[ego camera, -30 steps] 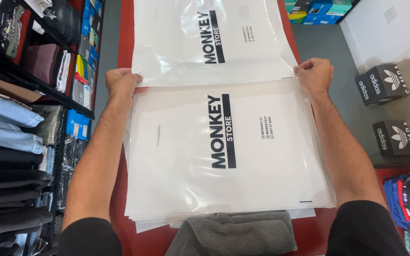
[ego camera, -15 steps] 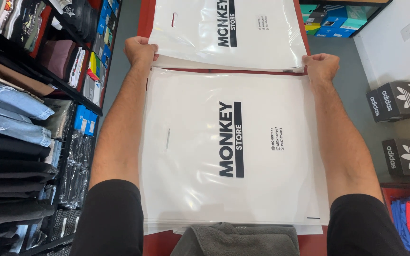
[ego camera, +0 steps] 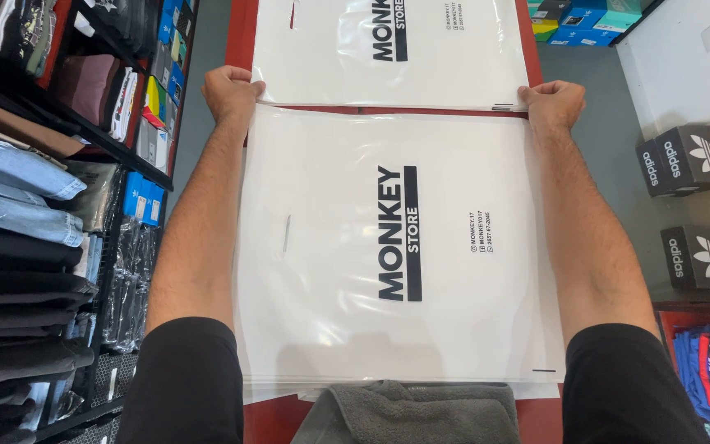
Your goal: The person repeatedly wipes the surface of white plastic shopping bags with a gray cloth on a red table. They lift each bag, wipe it, and place it back down, repeating this cycle throughout the clip.
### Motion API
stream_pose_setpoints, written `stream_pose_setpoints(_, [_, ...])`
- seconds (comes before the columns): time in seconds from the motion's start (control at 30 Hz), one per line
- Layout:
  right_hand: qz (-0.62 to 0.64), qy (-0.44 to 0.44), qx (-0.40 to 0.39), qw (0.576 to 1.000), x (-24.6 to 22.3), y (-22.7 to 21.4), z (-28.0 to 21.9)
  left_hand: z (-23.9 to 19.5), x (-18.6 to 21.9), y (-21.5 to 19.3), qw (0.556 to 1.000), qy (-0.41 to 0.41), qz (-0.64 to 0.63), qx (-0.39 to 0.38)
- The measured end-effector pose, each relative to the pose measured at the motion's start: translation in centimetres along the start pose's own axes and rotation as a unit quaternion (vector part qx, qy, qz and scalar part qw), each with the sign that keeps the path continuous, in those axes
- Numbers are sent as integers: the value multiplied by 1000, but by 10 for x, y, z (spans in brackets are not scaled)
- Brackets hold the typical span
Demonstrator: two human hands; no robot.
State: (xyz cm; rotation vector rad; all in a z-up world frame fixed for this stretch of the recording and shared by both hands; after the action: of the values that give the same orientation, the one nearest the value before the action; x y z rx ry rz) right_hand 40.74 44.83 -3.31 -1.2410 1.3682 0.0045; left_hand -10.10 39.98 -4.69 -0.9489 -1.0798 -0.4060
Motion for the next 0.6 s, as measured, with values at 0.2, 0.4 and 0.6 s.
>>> stream_pose_setpoints(0.2, [19,-21,41,999,5,4,12,1,-10,1,1000,7,4,28])
stream_pose_setpoints(0.4, [-35,-501,-279,819,37,-69,-142,-66,15,-70,988,132,83,-16])
stream_pose_setpoints(0.6, [-269,-636,-582,429,170,-155,-368,-232,19,-146,954,217,112,-175])
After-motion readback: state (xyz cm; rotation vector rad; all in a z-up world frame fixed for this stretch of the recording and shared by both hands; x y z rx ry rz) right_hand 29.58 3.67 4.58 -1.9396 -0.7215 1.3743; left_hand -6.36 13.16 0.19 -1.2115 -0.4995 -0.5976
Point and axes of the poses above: each hand's wrist, its own z-axis towards the middle knuckle, its own y-axis out of the palm, x = y × z, the point moved 1 cm from there along z, towards the middle knuckle, and after that the axes turned 14 degrees about y, right-handed, at the moved point
